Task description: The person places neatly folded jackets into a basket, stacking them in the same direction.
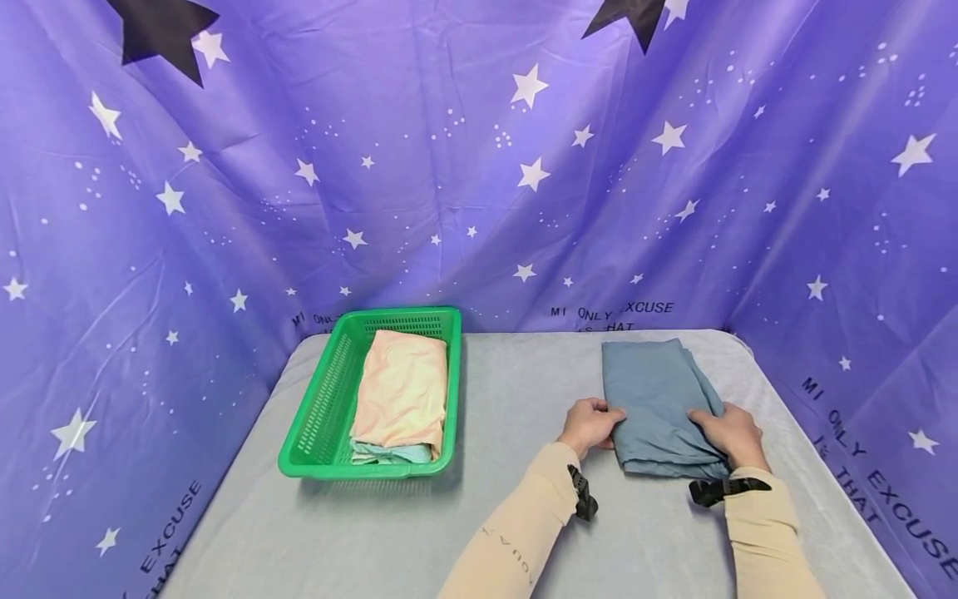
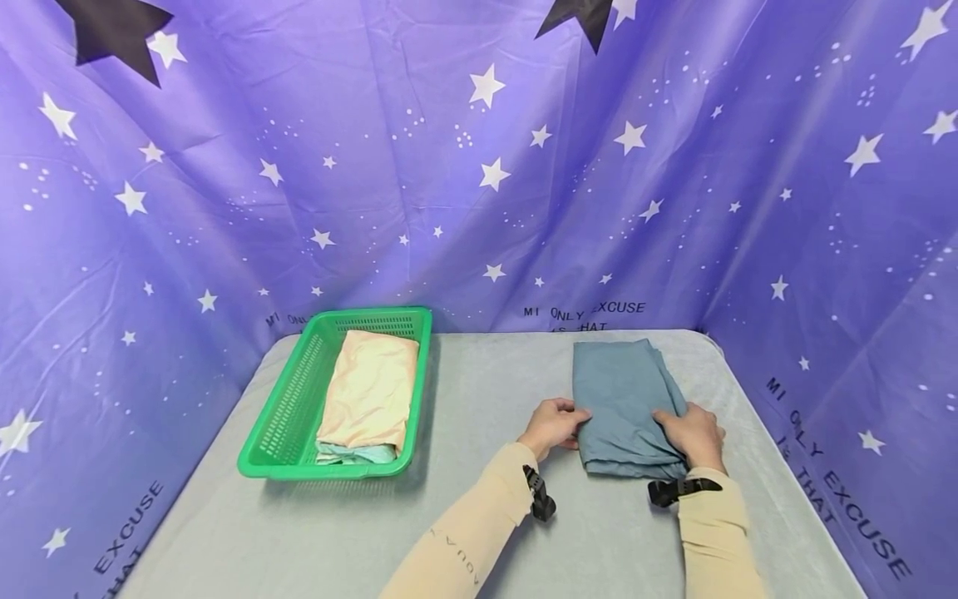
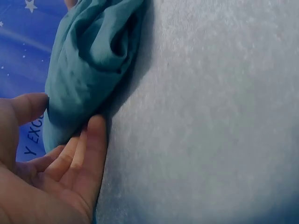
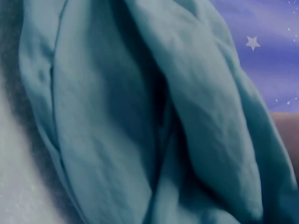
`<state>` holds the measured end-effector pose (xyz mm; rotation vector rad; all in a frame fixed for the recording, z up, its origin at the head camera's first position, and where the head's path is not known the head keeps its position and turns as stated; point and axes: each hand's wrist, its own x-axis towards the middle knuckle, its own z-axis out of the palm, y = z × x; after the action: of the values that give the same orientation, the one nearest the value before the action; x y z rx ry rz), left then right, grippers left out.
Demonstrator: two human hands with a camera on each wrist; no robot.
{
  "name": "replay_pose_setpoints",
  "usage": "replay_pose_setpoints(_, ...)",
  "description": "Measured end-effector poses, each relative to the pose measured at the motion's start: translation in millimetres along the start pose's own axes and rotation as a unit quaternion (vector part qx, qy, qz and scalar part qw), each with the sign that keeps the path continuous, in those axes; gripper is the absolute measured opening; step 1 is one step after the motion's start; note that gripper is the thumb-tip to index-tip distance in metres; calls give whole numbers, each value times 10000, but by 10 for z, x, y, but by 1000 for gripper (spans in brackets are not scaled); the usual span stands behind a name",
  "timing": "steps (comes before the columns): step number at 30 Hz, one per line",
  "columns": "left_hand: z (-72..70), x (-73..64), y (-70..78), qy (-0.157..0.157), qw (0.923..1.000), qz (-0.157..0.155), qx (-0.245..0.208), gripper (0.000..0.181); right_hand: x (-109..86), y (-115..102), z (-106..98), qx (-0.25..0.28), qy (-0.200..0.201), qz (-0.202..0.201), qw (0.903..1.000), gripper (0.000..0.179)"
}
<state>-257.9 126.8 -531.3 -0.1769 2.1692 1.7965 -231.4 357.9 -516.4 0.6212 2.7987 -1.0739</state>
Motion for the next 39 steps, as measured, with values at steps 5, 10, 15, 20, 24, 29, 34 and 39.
replay_pose_setpoints(5,45,-4,11,73,10000,42,-26,32,4,-32,-6,46,-69,-24,10000,77)
replay_pose_setpoints(10,60,8,20,-118,9997,-49,-229,37,18,-30,-22,149,-216,-22,9997,76)
replay_pose_setpoints(15,55,44,2,-550,9962,-181,-645,33,7,-23,-5,346,-248,-91,9991,72)
replay_pose_setpoints(20,34,59,5,-821,9893,-139,-1202,38,-39,-49,-7,451,-215,-217,9985,72)
replay_pose_setpoints(24,-2,62,17,-958,9848,-6,-1452,37,-63,-80,-10,601,-153,-225,9978,74)
replay_pose_setpoints(29,-56,75,23,-1093,9800,64,-1659,41,-116,-136,-8,749,-2,-307,9967,67)
replay_pose_setpoints(34,-122,82,61,-1030,9803,140,-1679,42,-178,-208,-9,793,143,-469,9956,64)
replay_pose_setpoints(39,-193,54,122,-843,9828,193,-1629,44,-236,-306,4,857,289,-661,9937,62)
